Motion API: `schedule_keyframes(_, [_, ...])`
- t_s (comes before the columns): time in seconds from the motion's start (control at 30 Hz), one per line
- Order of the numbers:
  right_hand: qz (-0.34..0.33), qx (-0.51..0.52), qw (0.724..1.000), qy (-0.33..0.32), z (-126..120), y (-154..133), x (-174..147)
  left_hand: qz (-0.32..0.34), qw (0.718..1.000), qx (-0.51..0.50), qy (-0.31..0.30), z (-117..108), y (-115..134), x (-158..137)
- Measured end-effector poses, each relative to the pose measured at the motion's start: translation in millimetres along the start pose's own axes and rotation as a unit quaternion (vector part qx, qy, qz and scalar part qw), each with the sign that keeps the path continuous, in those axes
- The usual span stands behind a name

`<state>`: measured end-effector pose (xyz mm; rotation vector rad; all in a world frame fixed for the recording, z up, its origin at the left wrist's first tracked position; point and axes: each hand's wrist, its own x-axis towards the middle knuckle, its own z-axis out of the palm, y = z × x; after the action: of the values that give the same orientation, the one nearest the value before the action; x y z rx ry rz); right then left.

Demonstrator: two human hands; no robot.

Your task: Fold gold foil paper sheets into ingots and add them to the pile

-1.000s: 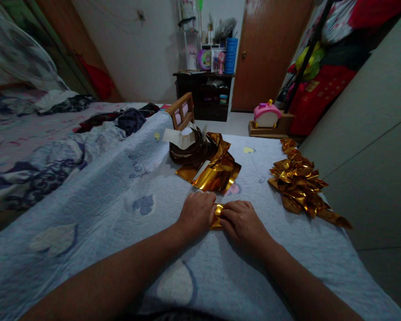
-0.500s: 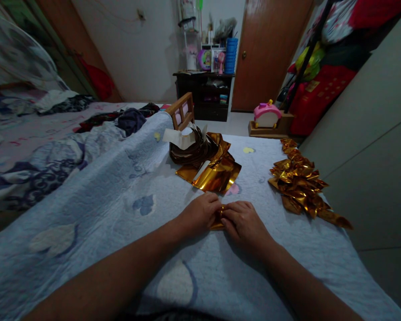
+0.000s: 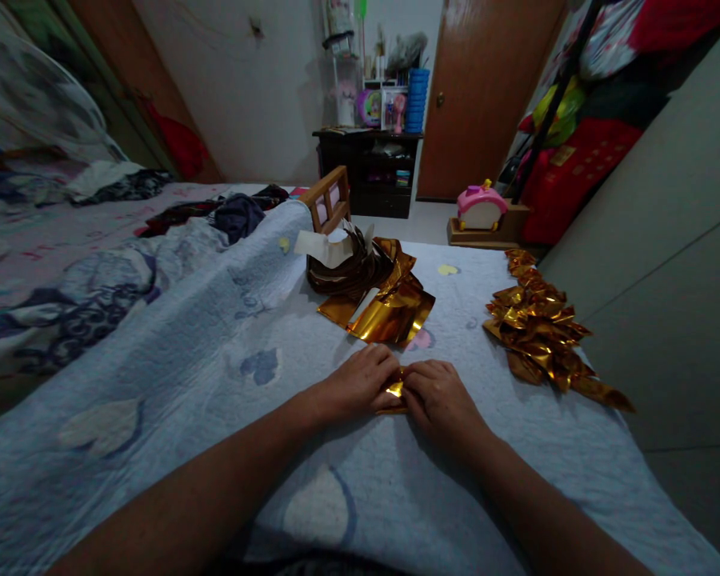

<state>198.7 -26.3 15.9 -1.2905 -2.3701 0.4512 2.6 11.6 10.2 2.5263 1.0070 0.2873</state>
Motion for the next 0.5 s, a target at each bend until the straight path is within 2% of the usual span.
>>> schedule_keyframes(0.33, [-0.008,0.003,1.000,-0.002,3.0,-0.8,0.3,0.024,0.999,-0.027,-0.031,-9.5,-2.3,-3.6])
schedule_keyframes(0.5, [-0.001,-0.034,0.999,-0.004,6.8,-3.4,-0.8,0.021,0.999,-0.024,-0.033,-7.6,-5.5,-3.2])
